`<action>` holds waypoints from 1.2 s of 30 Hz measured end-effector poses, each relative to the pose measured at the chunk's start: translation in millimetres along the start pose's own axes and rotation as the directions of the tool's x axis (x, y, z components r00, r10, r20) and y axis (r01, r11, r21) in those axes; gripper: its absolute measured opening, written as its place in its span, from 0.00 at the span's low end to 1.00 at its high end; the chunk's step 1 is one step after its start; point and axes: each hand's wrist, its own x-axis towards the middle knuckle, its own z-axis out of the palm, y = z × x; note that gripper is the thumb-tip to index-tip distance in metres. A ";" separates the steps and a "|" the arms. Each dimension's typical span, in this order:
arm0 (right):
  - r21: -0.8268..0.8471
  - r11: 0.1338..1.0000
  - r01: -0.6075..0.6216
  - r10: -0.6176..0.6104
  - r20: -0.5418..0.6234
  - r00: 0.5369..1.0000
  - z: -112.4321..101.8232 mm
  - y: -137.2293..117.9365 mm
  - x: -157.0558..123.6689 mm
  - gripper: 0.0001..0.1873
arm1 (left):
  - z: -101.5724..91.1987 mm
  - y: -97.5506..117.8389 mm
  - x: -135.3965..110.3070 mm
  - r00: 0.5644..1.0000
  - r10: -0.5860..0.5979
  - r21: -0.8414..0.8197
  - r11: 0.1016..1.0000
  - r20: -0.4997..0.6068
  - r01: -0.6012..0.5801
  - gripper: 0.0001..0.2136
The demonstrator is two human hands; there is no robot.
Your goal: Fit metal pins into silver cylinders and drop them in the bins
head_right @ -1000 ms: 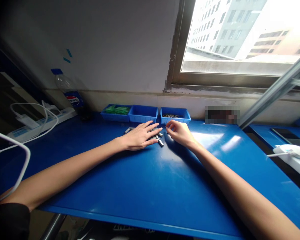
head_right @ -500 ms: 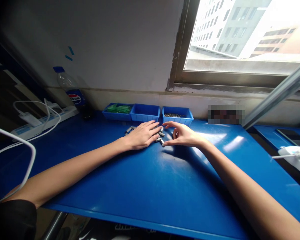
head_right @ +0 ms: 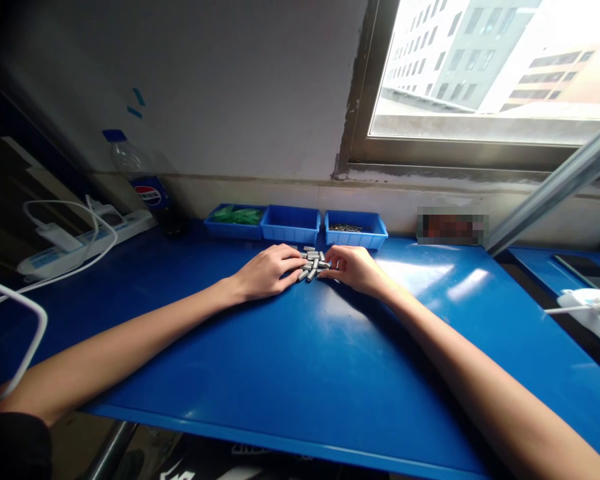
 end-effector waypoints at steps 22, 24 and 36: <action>-0.519 0.831 -0.200 0.004 -0.353 0.935 -14.3 10.7 -2.1 0.14 | -5.1 0.8 4.0 1.000 -0.024 0.119 0.993 0.009 0.023 0.14; -0.501 0.845 -0.188 0.023 -0.317 0.948 -15.9 14.8 -2.3 0.13 | -4.1 3.0 5.8 1.000 0.001 0.127 0.992 0.022 -0.004 0.15; -0.304 0.949 -0.082 -0.055 -0.416 0.908 -43.7 -30.5 1.9 0.15 | -6.0 1.3 7.5 0.978 -0.171 -0.342 0.932 -0.118 0.122 0.15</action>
